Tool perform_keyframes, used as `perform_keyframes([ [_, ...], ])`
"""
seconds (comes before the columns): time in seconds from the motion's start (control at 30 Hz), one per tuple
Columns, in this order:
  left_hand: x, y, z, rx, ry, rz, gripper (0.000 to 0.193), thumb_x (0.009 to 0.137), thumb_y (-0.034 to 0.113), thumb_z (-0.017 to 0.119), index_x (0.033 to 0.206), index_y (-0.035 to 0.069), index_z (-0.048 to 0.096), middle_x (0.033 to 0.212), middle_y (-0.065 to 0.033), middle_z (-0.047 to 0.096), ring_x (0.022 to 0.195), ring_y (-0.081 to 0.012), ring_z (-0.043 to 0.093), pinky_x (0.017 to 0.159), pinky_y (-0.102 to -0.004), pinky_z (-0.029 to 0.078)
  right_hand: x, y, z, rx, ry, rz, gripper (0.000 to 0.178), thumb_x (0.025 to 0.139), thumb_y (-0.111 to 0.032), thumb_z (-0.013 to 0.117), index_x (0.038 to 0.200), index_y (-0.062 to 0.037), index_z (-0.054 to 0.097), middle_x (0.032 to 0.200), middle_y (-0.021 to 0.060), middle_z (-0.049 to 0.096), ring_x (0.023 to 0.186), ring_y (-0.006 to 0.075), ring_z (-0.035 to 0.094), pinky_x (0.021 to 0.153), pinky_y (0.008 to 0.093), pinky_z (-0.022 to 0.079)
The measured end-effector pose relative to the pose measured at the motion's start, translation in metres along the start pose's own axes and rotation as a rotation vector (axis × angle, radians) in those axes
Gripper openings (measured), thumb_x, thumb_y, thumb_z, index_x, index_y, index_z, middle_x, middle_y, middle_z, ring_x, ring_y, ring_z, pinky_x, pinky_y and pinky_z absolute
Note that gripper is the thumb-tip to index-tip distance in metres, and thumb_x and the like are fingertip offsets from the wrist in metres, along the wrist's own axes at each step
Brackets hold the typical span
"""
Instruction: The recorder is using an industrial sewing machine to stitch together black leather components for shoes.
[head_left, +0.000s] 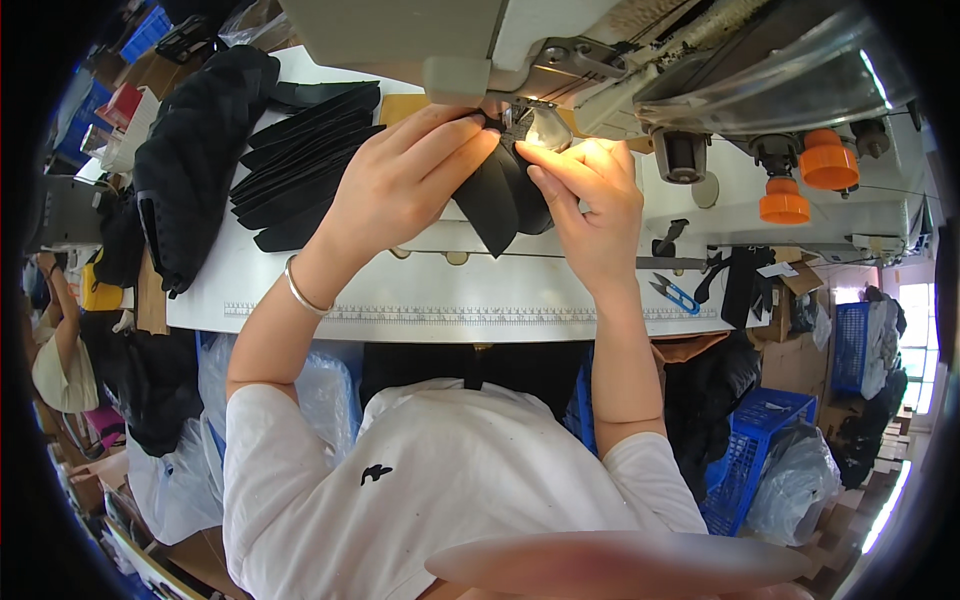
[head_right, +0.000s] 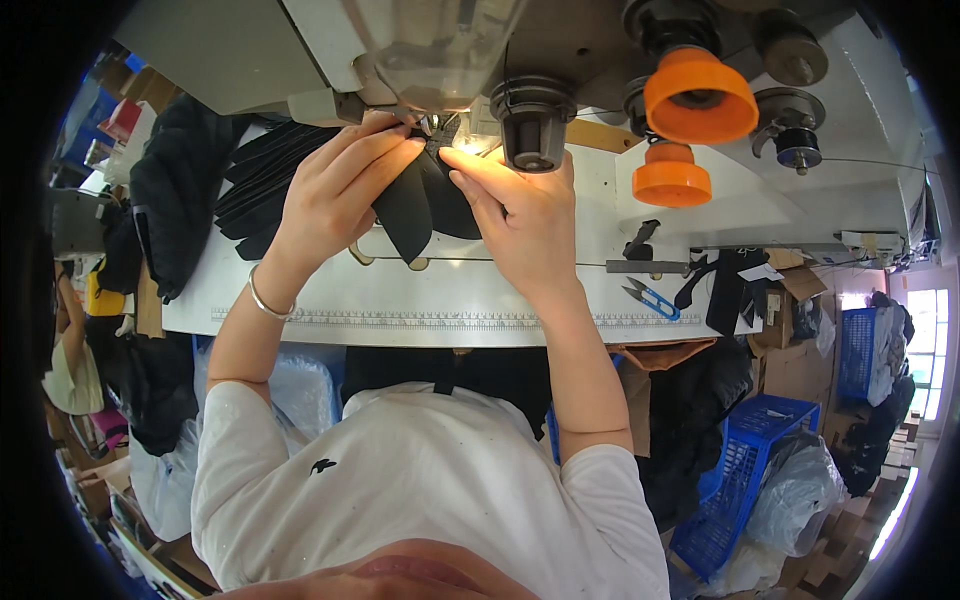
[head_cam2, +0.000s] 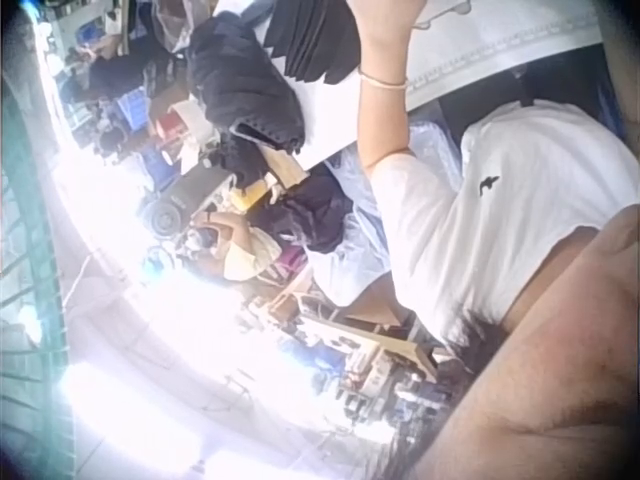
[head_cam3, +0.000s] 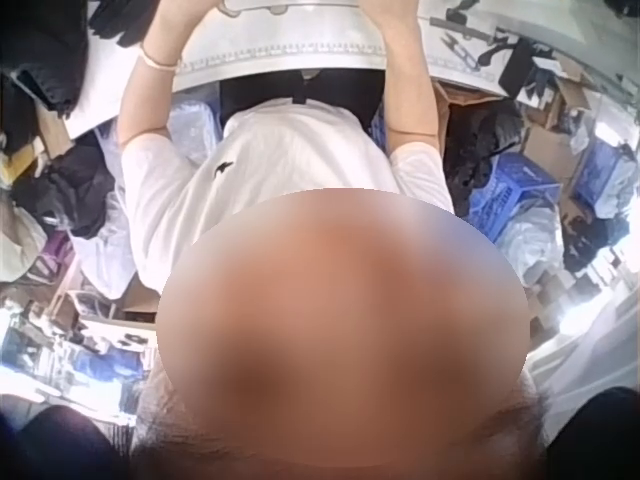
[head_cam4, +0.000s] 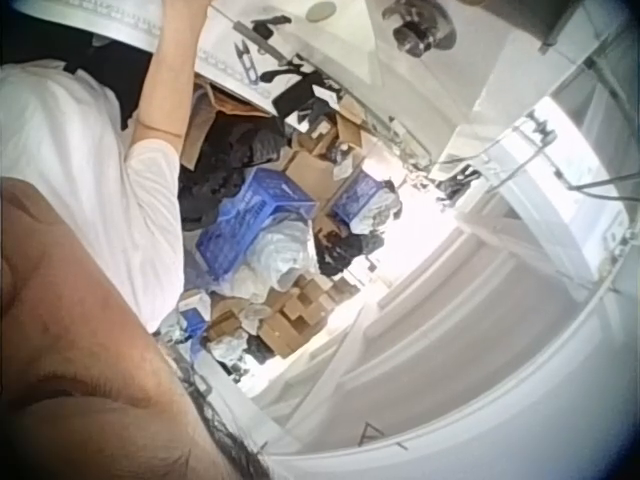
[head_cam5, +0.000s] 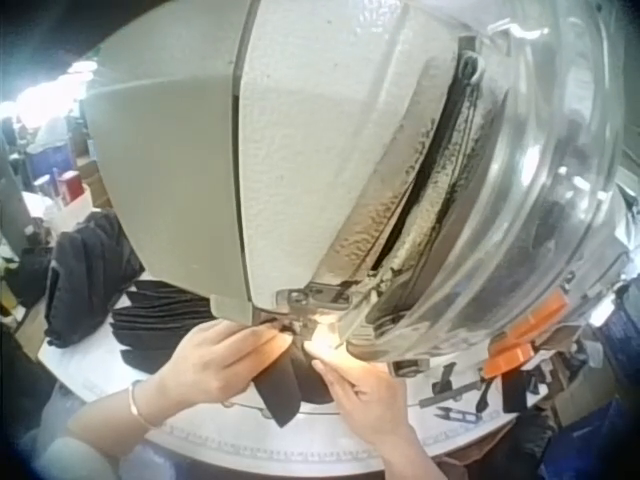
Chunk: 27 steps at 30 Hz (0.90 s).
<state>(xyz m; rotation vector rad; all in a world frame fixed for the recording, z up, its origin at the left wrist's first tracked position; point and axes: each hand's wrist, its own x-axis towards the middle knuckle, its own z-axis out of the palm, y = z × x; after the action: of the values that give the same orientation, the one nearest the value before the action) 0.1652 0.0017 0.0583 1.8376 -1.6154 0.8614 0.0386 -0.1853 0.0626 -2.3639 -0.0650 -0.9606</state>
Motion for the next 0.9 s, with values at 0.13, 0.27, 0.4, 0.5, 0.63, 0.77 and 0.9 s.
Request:
perform_keyframes([
  [0.13,-0.0015,-0.0025,0.0002,0.015,0.014,0.015,0.053,0.062,-0.005,0.073,0.115,-0.003,0.071,0.115,-0.0134,0.067,0.114,-0.0342,0.069,0.088,-0.0406,0.061,0.0006,-0.0019,-0.0005,0.004,-0.020,0.014,0.018,0.092,-0.019,0.075,0.109,-0.0170,0.081,0.072,-0.0002,0.064,0.074,0.0190,0.057,0.089,0.0375,0.039],
  [0.27,-0.0002,-0.0006,0.0012,-0.009,0.025,0.003,0.052,0.062,-0.004,0.073,0.114,-0.003,0.071,0.115,-0.0134,0.068,0.114,-0.0345,0.069,0.088,-0.0407,0.061,0.0009,-0.0020,-0.0010,-0.039,-0.011,-0.027,0.022,0.087,-0.010,0.078,0.109,-0.0136,0.082,0.079,-0.0004,0.064,0.087,0.0202,0.054,0.080,0.0322,0.046],
  [0.4,-0.0004,0.0010,0.0022,-0.001,0.023,-0.005,0.052,0.063,-0.005,0.073,0.114,-0.002,0.071,0.115,-0.0131,0.068,0.115,-0.0343,0.069,0.088,-0.0404,0.061,-0.0001,-0.0027,-0.0018,-0.042,-0.006,-0.022,0.022,0.087,-0.010,0.078,0.109,-0.0139,0.082,0.079,-0.0004,0.064,0.087,0.0203,0.054,0.080,0.0322,0.046],
  [0.5,-0.0004,0.0002,0.0022,0.010,0.026,0.011,0.052,0.062,-0.005,0.073,0.114,-0.003,0.071,0.115,-0.0131,0.068,0.114,-0.0342,0.069,0.087,-0.0404,0.062,0.0003,-0.0033,-0.0030,-0.043,-0.025,-0.002,0.022,0.087,-0.011,0.078,0.109,-0.0140,0.082,0.079,-0.0003,0.064,0.086,0.0202,0.054,0.080,0.0323,0.046],
  [0.63,0.0001,0.0002,0.0016,0.007,0.035,0.005,0.051,0.062,-0.005,0.073,0.113,-0.003,0.071,0.114,-0.0132,0.068,0.113,-0.0340,0.070,0.087,-0.0403,0.062,0.0024,-0.0033,-0.0034,-0.048,-0.026,-0.015,0.022,0.088,-0.011,0.078,0.109,-0.0140,0.082,0.079,-0.0004,0.064,0.085,0.0199,0.053,0.080,0.0321,0.046],
  [0.77,-0.0004,-0.0007,0.0022,0.003,0.045,0.004,0.051,0.062,-0.005,0.072,0.113,-0.004,0.072,0.112,-0.0131,0.069,0.111,-0.0339,0.070,0.086,-0.0403,0.062,0.0039,-0.0060,-0.0042,-0.027,-0.047,0.019,0.021,0.088,-0.012,0.078,0.109,-0.0137,0.082,0.079,-0.0002,0.065,0.085,0.0200,0.053,0.080,0.0320,0.046],
  [0.9,0.0009,-0.0019,0.0024,-0.002,0.060,0.017,0.051,0.062,-0.005,0.072,0.113,-0.004,0.071,0.112,-0.0132,0.069,0.109,-0.0339,0.071,0.085,-0.0404,0.062,0.0046,-0.0084,-0.0040,0.030,-0.059,0.073,0.021,0.089,-0.012,0.078,0.109,-0.0138,0.082,0.080,0.0001,0.066,0.086,0.0203,0.054,0.080,0.0319,0.046],
])
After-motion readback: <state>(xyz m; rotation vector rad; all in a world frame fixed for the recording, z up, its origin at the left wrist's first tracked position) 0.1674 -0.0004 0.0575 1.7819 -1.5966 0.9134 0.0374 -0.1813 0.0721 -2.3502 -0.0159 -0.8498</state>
